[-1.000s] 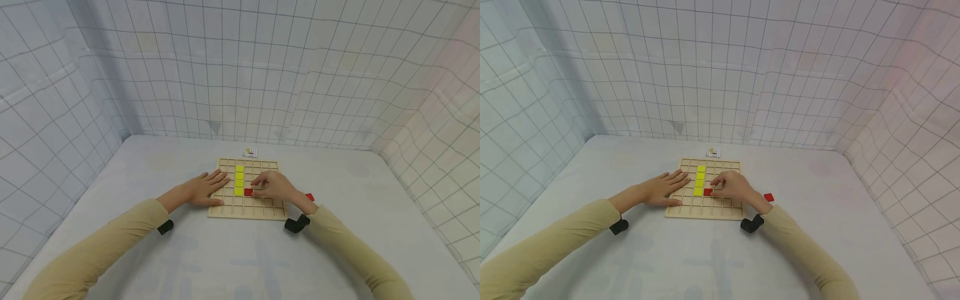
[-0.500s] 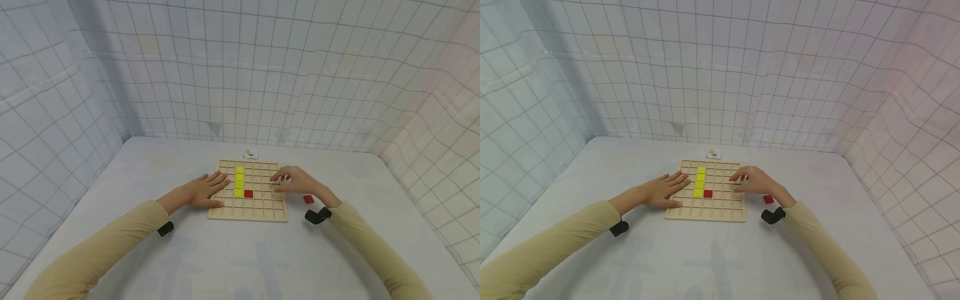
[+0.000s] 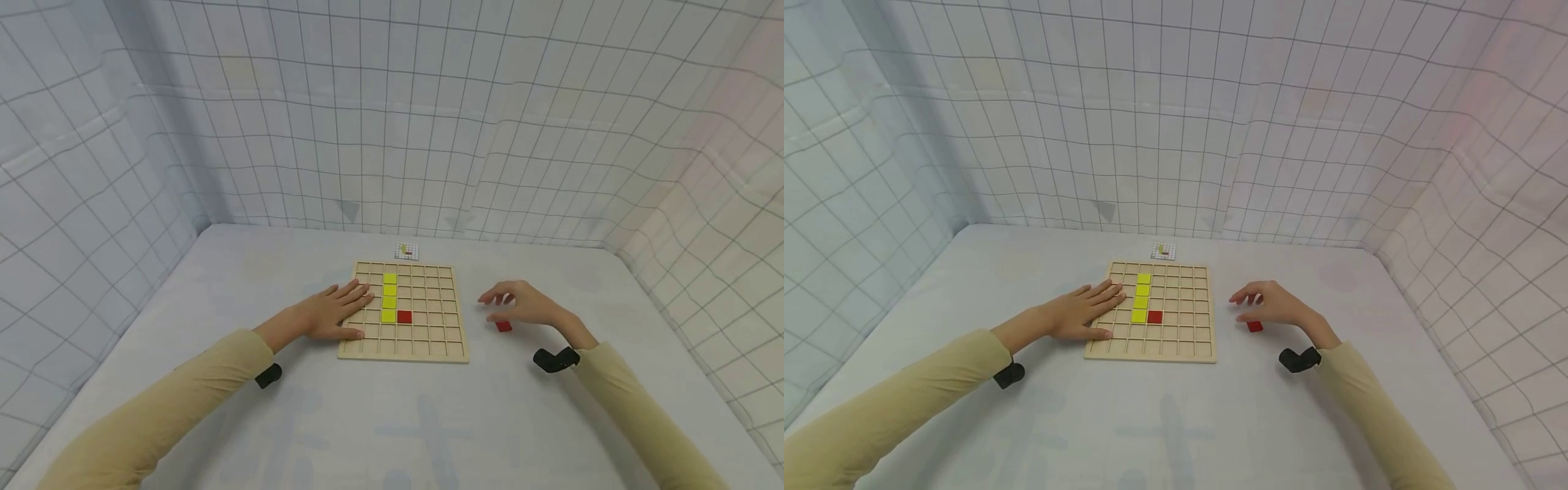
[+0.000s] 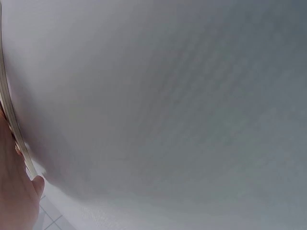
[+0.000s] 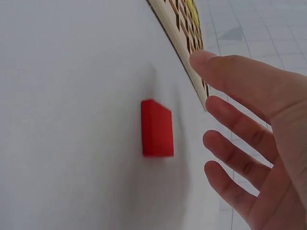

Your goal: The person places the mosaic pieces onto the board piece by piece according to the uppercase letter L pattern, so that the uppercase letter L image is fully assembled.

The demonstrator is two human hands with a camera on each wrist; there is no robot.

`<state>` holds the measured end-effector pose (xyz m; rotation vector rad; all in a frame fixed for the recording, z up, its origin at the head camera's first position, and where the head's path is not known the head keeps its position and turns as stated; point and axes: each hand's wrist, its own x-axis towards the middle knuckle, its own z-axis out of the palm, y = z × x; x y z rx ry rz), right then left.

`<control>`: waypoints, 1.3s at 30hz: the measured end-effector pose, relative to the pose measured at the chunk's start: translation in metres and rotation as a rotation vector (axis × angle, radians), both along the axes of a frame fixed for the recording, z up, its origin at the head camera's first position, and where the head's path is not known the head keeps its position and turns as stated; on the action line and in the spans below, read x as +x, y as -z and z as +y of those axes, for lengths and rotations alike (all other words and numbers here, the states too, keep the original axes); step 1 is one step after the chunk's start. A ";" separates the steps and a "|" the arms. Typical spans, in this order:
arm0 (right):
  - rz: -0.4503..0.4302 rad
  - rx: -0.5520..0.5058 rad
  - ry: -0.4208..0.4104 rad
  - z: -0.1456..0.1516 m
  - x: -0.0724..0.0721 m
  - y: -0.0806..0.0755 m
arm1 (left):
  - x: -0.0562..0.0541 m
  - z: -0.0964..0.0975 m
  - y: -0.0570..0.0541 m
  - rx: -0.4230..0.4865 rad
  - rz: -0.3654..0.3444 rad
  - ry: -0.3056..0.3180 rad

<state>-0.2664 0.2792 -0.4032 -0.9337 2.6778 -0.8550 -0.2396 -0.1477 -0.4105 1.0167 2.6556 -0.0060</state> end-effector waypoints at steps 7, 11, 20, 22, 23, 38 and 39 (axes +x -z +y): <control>-0.046 0.001 0.038 0.026 0.008 0.006 | 0.001 0.000 -0.001 0.020 0.004 0.002; -0.038 0.005 0.036 0.035 0.011 0.010 | 0.002 0.001 -0.002 0.017 -0.001 0.004; -0.057 0.032 0.052 0.041 0.012 0.014 | 0.002 0.002 -0.005 0.026 -0.006 0.012; -0.062 0.031 0.053 0.041 0.013 0.013 | 0.002 0.002 -0.005 0.020 -0.003 0.012; -0.061 0.030 0.053 0.040 0.013 0.013 | 0.003 0.002 -0.006 0.020 -0.002 0.010; -0.020 0.029 0.109 0.032 0.018 0.011 | 0.002 0.001 -0.006 0.026 -0.008 0.003; -0.018 0.032 0.113 0.032 0.018 0.012 | 0.002 0.001 -0.005 0.020 -0.009 0.004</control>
